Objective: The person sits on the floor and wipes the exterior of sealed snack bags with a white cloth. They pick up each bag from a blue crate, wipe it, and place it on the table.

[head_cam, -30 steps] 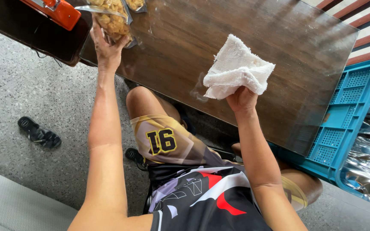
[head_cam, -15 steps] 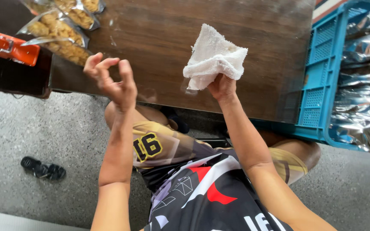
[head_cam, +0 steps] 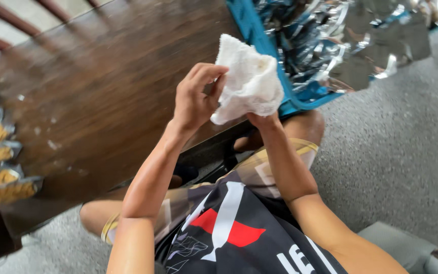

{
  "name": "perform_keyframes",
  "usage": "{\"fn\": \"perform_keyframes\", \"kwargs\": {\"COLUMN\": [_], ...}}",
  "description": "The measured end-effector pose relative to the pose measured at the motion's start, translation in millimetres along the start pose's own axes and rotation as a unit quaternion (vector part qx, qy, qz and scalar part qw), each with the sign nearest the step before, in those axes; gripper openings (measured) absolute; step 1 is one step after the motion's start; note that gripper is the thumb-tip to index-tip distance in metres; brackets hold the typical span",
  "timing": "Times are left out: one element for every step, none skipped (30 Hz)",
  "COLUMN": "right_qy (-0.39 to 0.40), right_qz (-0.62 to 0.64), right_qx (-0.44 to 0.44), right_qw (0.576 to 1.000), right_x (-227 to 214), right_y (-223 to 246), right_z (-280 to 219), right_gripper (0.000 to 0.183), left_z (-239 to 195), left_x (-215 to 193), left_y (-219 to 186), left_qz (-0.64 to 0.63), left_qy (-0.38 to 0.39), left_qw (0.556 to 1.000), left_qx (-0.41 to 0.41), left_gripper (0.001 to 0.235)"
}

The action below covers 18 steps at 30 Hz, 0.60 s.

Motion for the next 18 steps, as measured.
{"fn": "perform_keyframes", "kwargs": {"right_qy": [-0.013,-0.027,-0.039,-0.051,-0.062,-0.074,-0.081,-0.087,-0.090,-0.089,-0.086,-0.080,-0.084,-0.083,-0.082,-0.082,-0.080,-0.077], "right_qz": [0.001,0.006,0.010,0.015,0.020,0.025,0.026,0.026,0.025,0.019,0.011,0.003,-0.020,-0.022,-0.024,-0.022,-0.013,0.000], "right_qx": [-0.020,-0.039,-0.059,-0.072,-0.085,-0.097,-0.092,-0.089,-0.088,-0.081,-0.077,-0.066,-0.073,-0.080,-0.088,-0.090,-0.073,-0.050], "right_qw": [1.000,0.999,0.997,0.996,0.994,0.992,0.992,0.992,0.992,0.993,0.993,0.995,0.994,0.993,0.992,0.992,0.994,0.996], "right_x": [-13.3,-27.4,-41.9,-55.2,-67.5,-80.2,-90.1,-98.7,-105.3,-109.3,-111.3,-111.8,-111.9,-111.3,-110.6,-108.2,-106.7,-104.3], "right_y": [24.4,45.8,64.9,73.9,77.0,78.6,73.6,70.2,67.0,62.3,57.7,53.6,52.0,53.7,57.7,58.1,59.5,57.4], "right_z": [-5.2,-11.9,-16.8,-22.9,-28.6,-34.8,-41.0,-40.8,-42.1,-41.2,-40.8,-41.1,-41.6,-40.0,-36.6,-37.5,-37.9,-38.3], "right_gripper": [0.065,0.064,0.063,0.062,0.061,0.061,0.060,0.059,0.058,0.058,0.057,0.056,0.054,0.054,0.055,0.056,0.056,0.055], "left_z": [13.3,25.1,36.1,45.5,52.6,56.0,56.6,57.3,60.4,61.5,62.7,67.5,71.2,74.9,79.2,81.3,81.4,80.3], "left_x": [23.7,48.3,74.8,106.2,139.6,178.1,218.4,257.2,289.4,316.4,336.5,354.8,370.5,381.1,386.0,384.6,381.0,369.7], "left_y": [-7.2,-13.0,-17.8,-26.7,-34.3,-42.3,-50.3,-57.4,-62.4,-65.9,-66.2,-56.9,-48.4,-39.6,-31.2,-21.3,-14.3,-13.4], "left_qz": [0.003,0.006,0.010,0.037,0.063,0.081,0.098,0.115,0.136,0.161,0.184,0.197,0.210,0.224,0.256,0.288,0.319,0.323], "left_qy": [0.027,0.055,0.082,0.132,0.179,0.227,0.271,0.307,0.296,0.280,0.263,0.307,0.349,0.389,0.416,0.444,0.471,0.464], "left_qw": [1.000,0.998,0.996,0.985,0.967,0.940,0.907,0.867,0.854,0.842,0.830,0.833,0.833,0.830,0.816,0.801,0.784,0.785], "left_qx": [0.015,0.029,0.042,0.107,0.173,0.240,0.307,0.375,0.406,0.431,0.456,0.416,0.375,0.332,0.309,0.280,0.249,0.252], "left_gripper": [0.013,0.014,0.015,0.021,0.026,0.034,0.042,0.050,0.054,0.061,0.068,0.069,0.070,0.072,0.068,0.065,0.061,0.044]}}
Point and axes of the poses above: each hand's wrist, its own z-axis towards the middle knuckle, its own x-axis out of the palm, y = z × x, the point moved 6 cm from there along z, towards the middle knuckle, and after that the axes turned 2 degrees about -y, right-handed, at the moved point
